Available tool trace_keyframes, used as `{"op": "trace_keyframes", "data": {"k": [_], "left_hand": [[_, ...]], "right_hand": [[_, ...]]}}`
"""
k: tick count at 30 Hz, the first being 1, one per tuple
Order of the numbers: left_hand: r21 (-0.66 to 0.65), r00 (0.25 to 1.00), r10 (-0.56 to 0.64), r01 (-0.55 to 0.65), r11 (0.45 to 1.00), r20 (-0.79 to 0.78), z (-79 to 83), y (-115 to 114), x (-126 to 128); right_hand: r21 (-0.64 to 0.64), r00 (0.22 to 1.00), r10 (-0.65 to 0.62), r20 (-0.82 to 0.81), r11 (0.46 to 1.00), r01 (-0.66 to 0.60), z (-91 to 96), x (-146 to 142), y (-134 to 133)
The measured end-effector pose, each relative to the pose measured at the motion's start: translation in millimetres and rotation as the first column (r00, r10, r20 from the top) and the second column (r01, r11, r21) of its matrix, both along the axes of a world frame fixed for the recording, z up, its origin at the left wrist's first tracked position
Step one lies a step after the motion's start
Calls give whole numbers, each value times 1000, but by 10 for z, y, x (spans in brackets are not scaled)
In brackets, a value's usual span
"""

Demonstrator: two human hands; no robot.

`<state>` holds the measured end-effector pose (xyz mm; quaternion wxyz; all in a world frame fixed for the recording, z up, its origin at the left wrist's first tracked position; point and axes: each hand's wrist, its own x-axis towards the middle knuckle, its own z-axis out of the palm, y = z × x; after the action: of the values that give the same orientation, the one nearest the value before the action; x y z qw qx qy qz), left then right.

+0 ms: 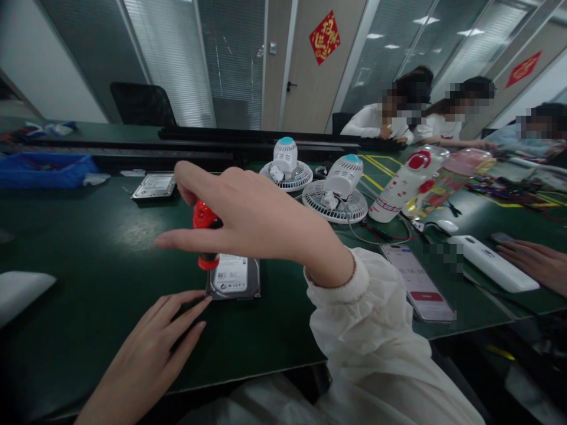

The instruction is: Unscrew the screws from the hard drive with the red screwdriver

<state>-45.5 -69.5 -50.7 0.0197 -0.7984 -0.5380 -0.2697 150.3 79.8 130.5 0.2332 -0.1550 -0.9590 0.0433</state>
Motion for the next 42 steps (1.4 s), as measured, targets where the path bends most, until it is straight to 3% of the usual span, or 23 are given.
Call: {"op": "trace_keyframes", "data": {"k": [10,14,19,22,25,26,31,36,42], "left_hand": [[1,1000,3,-3,1000,17,-19,6,1],[-6,999,7,-7,1000,34,-36,4,2],[-25,999,2,-1,1000,37,-3,4,15],[-28,999,-7,8,1000,36,17,6,18],[-11,999,-15,16,1000,40,13,12,16],[-2,999,-14,14,1000,41,11,18,16],[14,999,46,-46,999,-4,92,103,42],[-30,983,69,-75,997,-167,285,265,88],[-116,967,58,-90,989,-250,410,388,127]], "right_hand": [[-46,999,36,38,998,-34,38,44,-4],[-9,994,25,-103,1000,-26,104,95,-15],[106,901,-115,-418,979,175,264,360,-112],[183,836,-258,-484,904,385,223,563,-172],[346,821,-382,-424,769,537,-36,749,-280],[416,838,-370,-402,741,527,-170,806,-331],[490,856,-432,-283,702,516,-943,1022,-648],[437,767,-565,-303,633,639,-1424,1011,-939],[254,668,-734,-122,628,736,-1662,868,-1088]]}}
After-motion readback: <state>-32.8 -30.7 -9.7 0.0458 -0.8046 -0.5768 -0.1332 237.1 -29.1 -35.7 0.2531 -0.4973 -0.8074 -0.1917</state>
